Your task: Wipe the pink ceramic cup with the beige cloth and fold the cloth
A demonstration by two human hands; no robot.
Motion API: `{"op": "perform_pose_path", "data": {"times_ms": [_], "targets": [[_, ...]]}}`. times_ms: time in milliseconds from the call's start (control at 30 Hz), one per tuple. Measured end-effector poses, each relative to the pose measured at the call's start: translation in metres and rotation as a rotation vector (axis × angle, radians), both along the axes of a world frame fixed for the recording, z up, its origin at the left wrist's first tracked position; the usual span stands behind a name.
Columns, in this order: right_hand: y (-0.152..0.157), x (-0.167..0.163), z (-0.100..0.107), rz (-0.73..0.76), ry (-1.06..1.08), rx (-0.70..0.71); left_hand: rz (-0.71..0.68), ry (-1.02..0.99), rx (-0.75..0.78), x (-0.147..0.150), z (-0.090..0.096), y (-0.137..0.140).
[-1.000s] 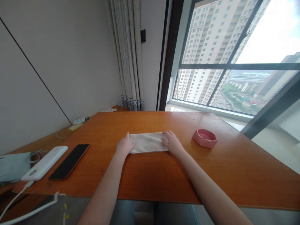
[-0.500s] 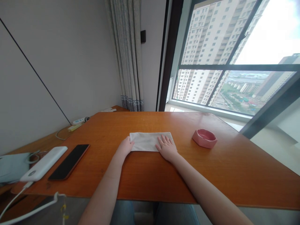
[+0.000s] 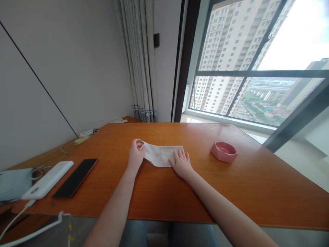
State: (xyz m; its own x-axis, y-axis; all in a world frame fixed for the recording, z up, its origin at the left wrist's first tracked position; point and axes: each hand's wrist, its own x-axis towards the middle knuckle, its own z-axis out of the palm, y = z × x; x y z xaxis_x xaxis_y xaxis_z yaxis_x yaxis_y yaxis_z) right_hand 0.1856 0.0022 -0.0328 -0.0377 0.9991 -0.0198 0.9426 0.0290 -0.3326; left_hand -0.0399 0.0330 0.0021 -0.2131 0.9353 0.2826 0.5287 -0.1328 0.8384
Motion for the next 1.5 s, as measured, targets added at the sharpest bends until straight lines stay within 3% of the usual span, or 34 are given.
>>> {"op": "perform_pose_path", "data": {"times_ms": [67, 133, 267, 333, 400, 533, 733, 900, 967, 1100, 1500], "targets": [[0.0, -0.003, 0.004, 0.052, 0.145, 0.1, -0.082, -0.111, 0.057, 0.013, -0.002, -0.004], [0.002, -0.007, 0.008, 0.11, 0.473, 0.13, -0.188, -0.195, 0.107, 0.028, -0.004, -0.009], [0.005, -0.012, 0.015, 0.11, 1.211, -0.208, -0.544, -0.18, 0.123, 0.057, -0.01, -0.022], [0.005, -0.01, 0.017, 0.085, 1.387, -0.306, -0.713, -0.044, 0.102, 0.064, -0.012, -0.028], [0.004, -0.006, 0.019, 0.008, 1.452, -0.296, -0.783, 0.12, 0.118, 0.065, -0.012, -0.033], [0.005, 0.004, 0.019, -0.175, 1.402, -0.253, -0.783, 0.278, 0.161, 0.06, -0.012, -0.034], [0.01, 0.003, 0.009, -0.04, 1.105, -0.01, -0.801, 0.324, 0.166, 0.063, -0.013, -0.036], [0.023, 0.029, 0.013, -0.061, 0.968, 0.149, -0.616, 0.453, 0.212, 0.059, -0.02, -0.03], [0.027, 0.043, 0.016, -0.087, 0.785, 0.11, -0.565, 0.511, 0.134, 0.057, -0.025, -0.027], [0.026, 0.055, 0.017, -0.061, 0.502, -0.072, -0.597, 0.617, -0.019, 0.057, -0.031, -0.025], [0.018, 0.054, 0.024, -0.031, 0.385, -0.15, -0.64, 0.79, -0.15, 0.055, -0.029, -0.025]]}}
